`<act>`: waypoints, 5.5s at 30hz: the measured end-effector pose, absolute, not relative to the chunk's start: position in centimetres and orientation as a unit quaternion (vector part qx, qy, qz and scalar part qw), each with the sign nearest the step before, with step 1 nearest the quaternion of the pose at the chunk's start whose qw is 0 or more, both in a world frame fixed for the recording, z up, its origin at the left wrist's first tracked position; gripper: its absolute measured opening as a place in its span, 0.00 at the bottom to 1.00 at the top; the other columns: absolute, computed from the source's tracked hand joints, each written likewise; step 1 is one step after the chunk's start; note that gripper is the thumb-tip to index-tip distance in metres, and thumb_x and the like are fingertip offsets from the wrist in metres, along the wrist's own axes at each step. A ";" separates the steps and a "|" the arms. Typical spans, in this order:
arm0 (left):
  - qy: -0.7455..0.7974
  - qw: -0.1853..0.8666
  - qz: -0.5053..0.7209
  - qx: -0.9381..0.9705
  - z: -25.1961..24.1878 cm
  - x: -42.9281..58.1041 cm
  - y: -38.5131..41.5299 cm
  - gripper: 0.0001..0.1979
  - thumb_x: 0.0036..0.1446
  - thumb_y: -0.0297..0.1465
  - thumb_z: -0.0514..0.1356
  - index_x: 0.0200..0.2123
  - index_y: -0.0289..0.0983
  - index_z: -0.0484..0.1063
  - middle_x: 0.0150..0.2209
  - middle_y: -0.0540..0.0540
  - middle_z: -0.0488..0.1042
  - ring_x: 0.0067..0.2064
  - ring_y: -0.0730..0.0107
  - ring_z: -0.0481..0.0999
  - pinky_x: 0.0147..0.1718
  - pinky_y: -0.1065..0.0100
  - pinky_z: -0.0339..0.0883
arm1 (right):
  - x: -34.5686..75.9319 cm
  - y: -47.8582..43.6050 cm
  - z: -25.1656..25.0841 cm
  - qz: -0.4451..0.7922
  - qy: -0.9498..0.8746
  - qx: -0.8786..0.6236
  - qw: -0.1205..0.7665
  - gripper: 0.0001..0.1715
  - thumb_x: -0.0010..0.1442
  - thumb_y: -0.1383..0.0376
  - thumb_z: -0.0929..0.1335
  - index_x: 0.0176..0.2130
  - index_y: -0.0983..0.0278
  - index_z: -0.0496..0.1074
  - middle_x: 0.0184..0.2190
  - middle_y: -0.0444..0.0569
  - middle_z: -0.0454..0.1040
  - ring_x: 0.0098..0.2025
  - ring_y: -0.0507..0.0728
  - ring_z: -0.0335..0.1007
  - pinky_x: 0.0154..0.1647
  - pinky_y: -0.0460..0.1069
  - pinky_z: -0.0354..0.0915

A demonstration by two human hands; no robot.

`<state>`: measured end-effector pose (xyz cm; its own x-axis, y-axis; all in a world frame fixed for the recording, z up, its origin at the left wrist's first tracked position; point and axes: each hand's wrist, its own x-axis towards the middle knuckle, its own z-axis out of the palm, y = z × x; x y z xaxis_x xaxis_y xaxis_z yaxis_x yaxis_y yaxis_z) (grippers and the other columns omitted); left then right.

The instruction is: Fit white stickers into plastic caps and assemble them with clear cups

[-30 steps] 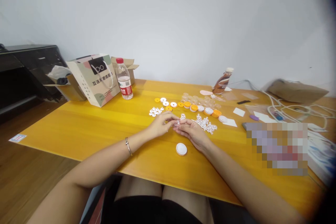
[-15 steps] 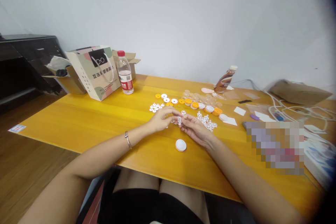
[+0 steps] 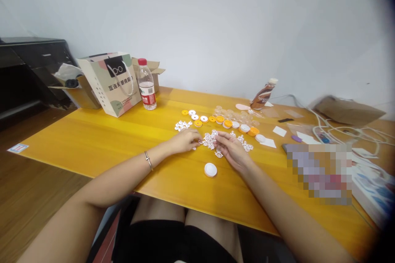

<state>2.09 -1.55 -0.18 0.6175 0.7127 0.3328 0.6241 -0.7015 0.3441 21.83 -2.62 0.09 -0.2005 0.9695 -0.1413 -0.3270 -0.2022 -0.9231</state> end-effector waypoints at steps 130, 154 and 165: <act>0.302 0.300 0.287 0.858 0.9 3.5 -3.9 0.09 0.54 0.33 0.56 0.35 0.33 0.68 0.33 0.47 0.72 0.33 0.75 0.69 0.31 0.75 0.61 | 23.4 -3.8 2.3 0.310 -0.877 -0.341 0.134 0.12 0.49 0.62 0.68 0.36 0.63 0.69 0.28 0.43 0.66 0.30 0.52 0.60 0.31 0.46 0.57; 0.306 0.310 0.493 0.753 1.2 3.2 -3.1 0.08 0.51 0.31 0.60 0.32 0.33 0.68 0.30 0.47 0.70 0.33 0.74 0.69 0.36 0.70 0.62 | 22.2 -4.1 1.9 0.538 -0.661 -0.388 0.350 0.23 0.45 0.61 0.71 0.42 0.64 0.68 0.34 0.49 0.75 0.32 0.53 0.71 0.31 0.47 0.66; 0.277 0.307 0.529 0.741 1.1 3.1 -2.9 0.04 0.51 0.28 0.59 0.30 0.34 0.67 0.32 0.45 0.72 0.37 0.71 0.71 0.41 0.67 0.64 | 21.9 -4.6 1.2 0.295 -0.757 -0.363 0.456 0.18 0.49 0.60 0.70 0.42 0.59 0.71 0.37 0.48 0.73 0.35 0.55 0.71 0.42 0.53 0.69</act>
